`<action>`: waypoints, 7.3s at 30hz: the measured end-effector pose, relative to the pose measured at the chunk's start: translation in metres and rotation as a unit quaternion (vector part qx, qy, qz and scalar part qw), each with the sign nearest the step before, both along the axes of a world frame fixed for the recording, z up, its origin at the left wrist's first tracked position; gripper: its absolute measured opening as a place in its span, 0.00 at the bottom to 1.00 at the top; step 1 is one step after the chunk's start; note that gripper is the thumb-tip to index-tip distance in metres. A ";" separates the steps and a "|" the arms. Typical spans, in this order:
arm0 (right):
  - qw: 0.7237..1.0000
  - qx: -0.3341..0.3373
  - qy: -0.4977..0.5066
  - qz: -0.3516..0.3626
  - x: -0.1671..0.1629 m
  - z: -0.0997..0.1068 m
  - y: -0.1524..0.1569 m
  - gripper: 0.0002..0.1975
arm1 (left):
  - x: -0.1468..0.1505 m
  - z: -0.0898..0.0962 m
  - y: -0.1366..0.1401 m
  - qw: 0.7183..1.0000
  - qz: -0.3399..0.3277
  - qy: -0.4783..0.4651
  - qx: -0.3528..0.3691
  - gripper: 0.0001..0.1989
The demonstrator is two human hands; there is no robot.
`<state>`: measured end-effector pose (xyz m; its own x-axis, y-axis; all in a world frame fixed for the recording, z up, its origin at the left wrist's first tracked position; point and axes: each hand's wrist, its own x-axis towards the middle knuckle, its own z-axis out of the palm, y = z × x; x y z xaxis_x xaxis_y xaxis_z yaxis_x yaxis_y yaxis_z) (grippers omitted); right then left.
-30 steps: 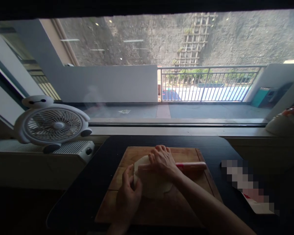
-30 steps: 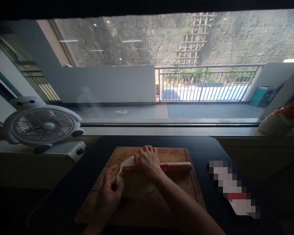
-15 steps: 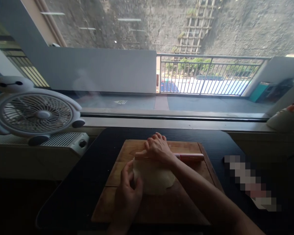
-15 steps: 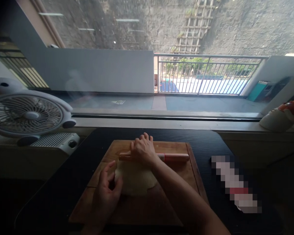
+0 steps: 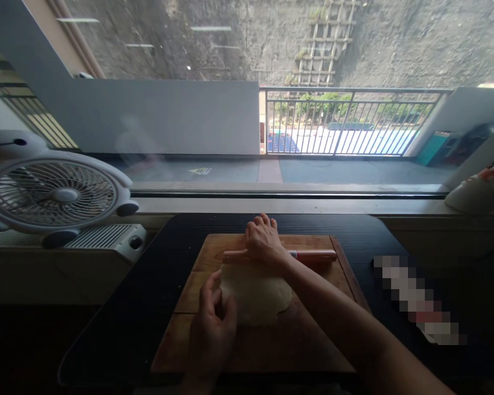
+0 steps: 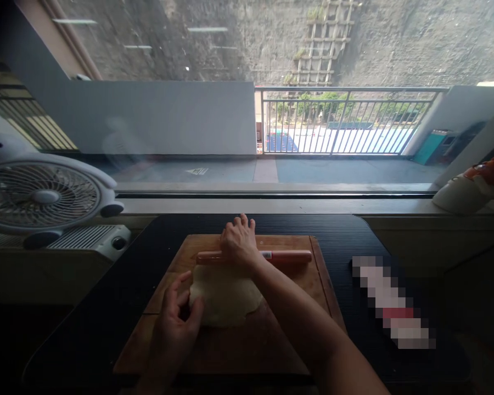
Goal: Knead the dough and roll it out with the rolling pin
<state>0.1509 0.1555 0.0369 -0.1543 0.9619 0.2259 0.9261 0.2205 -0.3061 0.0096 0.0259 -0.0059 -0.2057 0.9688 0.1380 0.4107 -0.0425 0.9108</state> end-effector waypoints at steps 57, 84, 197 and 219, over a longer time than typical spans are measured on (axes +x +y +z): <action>1.000 0.017 -0.008 0.018 0.108 -0.007 -0.099 0.16 | 0.048 0.035 0.057 0.838 -0.151 0.479 0.212 0.19; 0.999 -0.024 -0.041 0.003 0.127 -0.001 -0.053 0.21 | 0.068 0.042 0.136 0.839 -0.152 0.521 0.014 0.28; 0.997 -0.048 -0.064 -0.010 0.117 -0.001 0.003 0.25 | 0.060 0.053 0.189 0.915 -0.069 0.395 -0.034 0.17; 0.992 0.032 -0.086 -0.085 0.156 -0.011 -0.071 0.24 | 0.023 0.063 0.116 0.933 -0.191 0.280 -0.118 0.10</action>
